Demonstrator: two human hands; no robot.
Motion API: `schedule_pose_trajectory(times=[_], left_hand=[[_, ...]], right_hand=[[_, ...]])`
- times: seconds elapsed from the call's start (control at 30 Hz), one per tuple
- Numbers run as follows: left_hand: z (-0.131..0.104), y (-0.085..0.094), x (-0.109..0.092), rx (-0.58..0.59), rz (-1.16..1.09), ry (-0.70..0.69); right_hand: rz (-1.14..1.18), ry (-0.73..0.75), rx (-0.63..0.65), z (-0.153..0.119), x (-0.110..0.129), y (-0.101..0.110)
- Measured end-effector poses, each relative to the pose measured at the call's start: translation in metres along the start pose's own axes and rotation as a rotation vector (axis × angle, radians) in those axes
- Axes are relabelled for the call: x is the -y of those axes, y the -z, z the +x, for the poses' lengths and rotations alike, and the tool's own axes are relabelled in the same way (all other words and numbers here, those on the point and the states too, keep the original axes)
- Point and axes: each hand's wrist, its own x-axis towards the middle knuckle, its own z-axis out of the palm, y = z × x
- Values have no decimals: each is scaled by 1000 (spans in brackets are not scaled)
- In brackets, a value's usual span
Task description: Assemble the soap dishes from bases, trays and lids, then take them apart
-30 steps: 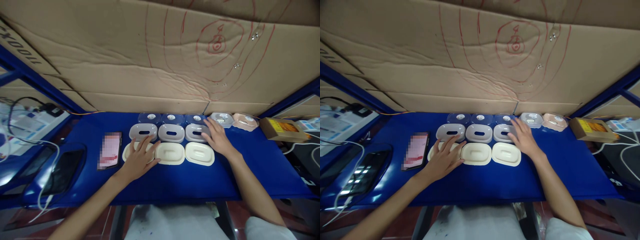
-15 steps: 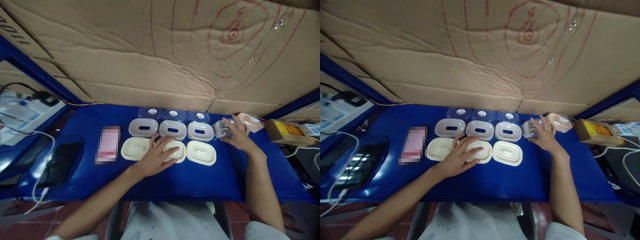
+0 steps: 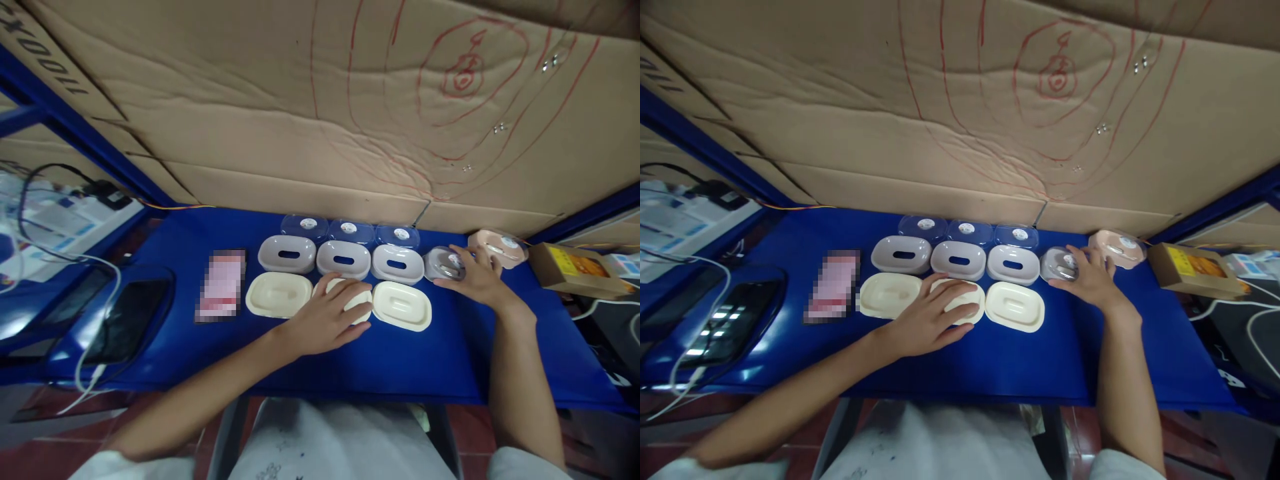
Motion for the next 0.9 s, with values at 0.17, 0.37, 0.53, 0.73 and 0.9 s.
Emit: schedule_pose_trajectory(times=[0.17, 0.37, 0.53, 0.73, 0.9], left_hand=[[-5, -17, -2, -21, -94, -47], [-17, -20, -8, -88, -553, 116], [-14, -23, -19, -22, -1311, 429], [-8, -34, -30, -120, -1527, 517], [-12, -33, -25, -64, -1542, 523]], right_hand=[[47, 34, -19, 10, -5, -1], [211, 87, -181, 3, 9, 26], [391, 474, -156, -37, 101, 34], [417, 809, -56, -76, 176, 3], [646, 670, -19, -58, 141, 7]])
